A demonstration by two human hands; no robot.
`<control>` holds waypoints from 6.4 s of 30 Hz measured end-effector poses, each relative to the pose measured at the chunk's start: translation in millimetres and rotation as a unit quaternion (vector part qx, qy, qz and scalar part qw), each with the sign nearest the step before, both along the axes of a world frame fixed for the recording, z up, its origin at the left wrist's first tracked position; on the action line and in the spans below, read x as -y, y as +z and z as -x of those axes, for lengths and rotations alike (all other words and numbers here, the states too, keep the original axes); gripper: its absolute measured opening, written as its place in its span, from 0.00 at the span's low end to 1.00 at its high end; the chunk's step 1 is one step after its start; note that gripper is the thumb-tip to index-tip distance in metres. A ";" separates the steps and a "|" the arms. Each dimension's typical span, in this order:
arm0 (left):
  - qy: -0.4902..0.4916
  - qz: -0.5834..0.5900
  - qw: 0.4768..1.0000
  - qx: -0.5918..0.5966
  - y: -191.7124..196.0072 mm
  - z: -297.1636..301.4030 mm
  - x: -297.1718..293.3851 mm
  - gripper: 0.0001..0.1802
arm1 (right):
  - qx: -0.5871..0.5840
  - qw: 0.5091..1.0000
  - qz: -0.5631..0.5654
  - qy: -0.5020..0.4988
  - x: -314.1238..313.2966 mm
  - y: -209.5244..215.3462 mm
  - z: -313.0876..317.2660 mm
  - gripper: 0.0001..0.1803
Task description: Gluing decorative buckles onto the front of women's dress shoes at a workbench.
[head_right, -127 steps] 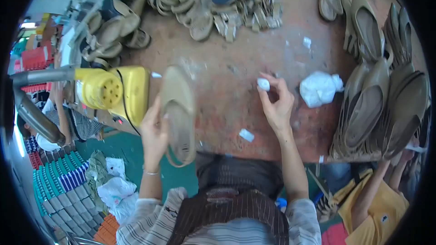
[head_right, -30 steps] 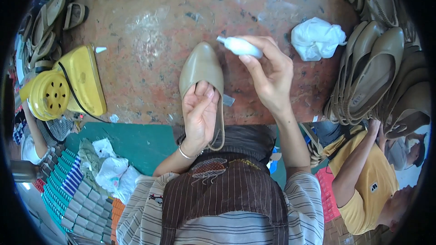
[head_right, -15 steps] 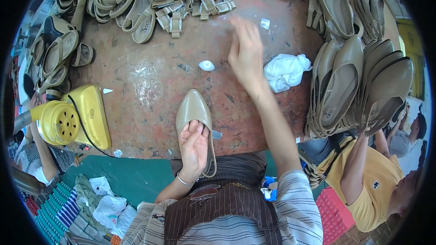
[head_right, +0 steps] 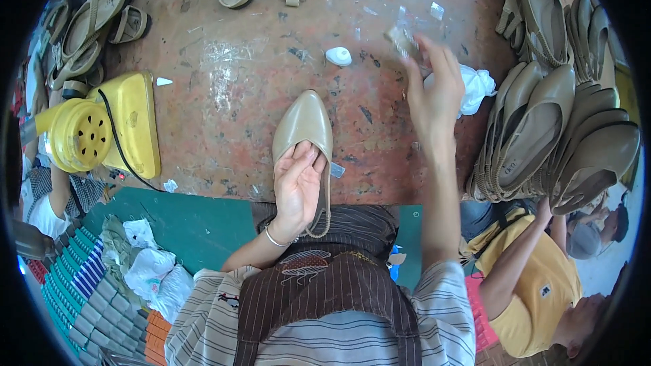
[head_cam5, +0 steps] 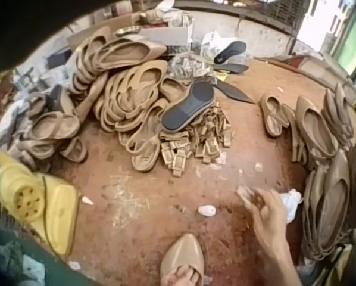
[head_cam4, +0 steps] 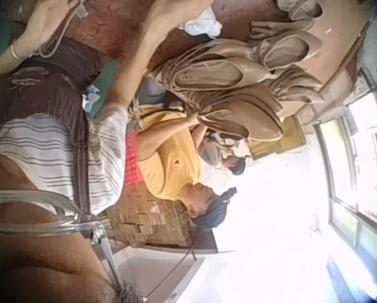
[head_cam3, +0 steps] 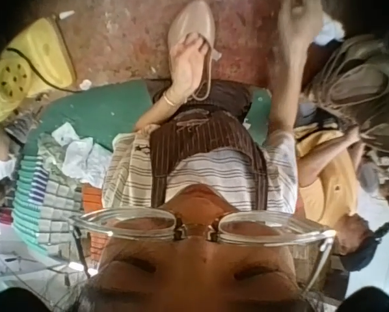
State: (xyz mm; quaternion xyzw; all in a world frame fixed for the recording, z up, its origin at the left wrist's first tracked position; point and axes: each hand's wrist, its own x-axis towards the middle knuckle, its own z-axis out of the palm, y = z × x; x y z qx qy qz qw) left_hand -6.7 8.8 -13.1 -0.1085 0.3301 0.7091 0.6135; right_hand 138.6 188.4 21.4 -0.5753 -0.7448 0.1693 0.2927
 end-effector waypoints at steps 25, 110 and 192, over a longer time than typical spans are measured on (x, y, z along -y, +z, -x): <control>-0.046 0.114 0.992 -0.013 18.5 -0.4 -19.6 0.15 | -0.069 0.979 0.098 0.165 85.7 1.5 51.0 0.19; -0.195 0.044 0.288 -0.937 95.7 109.4 -57.1 0.17 | -0.357 0.928 0.105 0.003 95.7 -17.9 2.2 0.12; -0.042 0.041 0.997 -0.051 13.4 -19.3 6.1 0.02 | 0.032 0.969 0.109 0.220 102.8 20.0 11.1 0.12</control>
